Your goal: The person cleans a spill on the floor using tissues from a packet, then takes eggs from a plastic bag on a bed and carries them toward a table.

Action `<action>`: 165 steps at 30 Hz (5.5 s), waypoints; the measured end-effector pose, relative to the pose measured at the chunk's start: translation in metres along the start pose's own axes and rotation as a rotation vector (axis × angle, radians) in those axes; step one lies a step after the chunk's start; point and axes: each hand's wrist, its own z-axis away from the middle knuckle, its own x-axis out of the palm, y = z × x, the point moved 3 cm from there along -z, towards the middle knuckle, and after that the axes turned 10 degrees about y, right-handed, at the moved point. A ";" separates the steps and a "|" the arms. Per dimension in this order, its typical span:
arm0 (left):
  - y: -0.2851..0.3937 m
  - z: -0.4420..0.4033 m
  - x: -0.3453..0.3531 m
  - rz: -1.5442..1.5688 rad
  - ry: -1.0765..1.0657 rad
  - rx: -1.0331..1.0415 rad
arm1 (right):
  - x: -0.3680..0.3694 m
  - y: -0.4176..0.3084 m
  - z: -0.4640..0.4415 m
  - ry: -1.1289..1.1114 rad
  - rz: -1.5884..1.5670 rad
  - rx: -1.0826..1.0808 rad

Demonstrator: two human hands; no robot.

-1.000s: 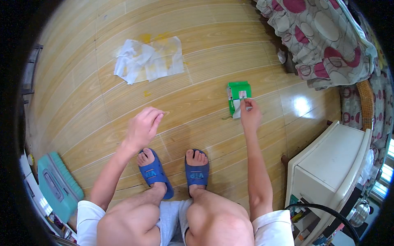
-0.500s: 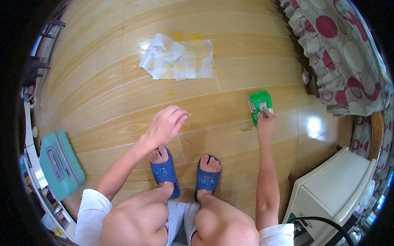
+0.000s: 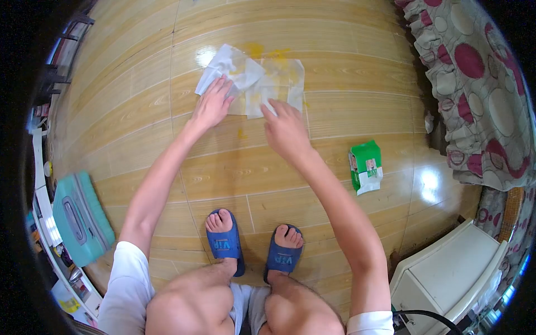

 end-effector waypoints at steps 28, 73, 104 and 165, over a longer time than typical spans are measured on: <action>0.060 0.082 -0.043 0.139 0.053 0.262 | 0.025 -0.011 0.022 -0.102 0.076 -0.206; 0.073 0.091 -0.032 0.143 0.050 -0.029 | 0.049 -0.043 0.044 -0.005 0.158 -0.007; 0.120 0.049 -0.080 0.455 0.011 -0.219 | -0.075 -0.017 0.067 0.239 -0.122 0.334; 0.162 0.110 -0.082 1.141 -0.526 -0.809 | -0.136 0.136 0.168 0.193 0.490 1.016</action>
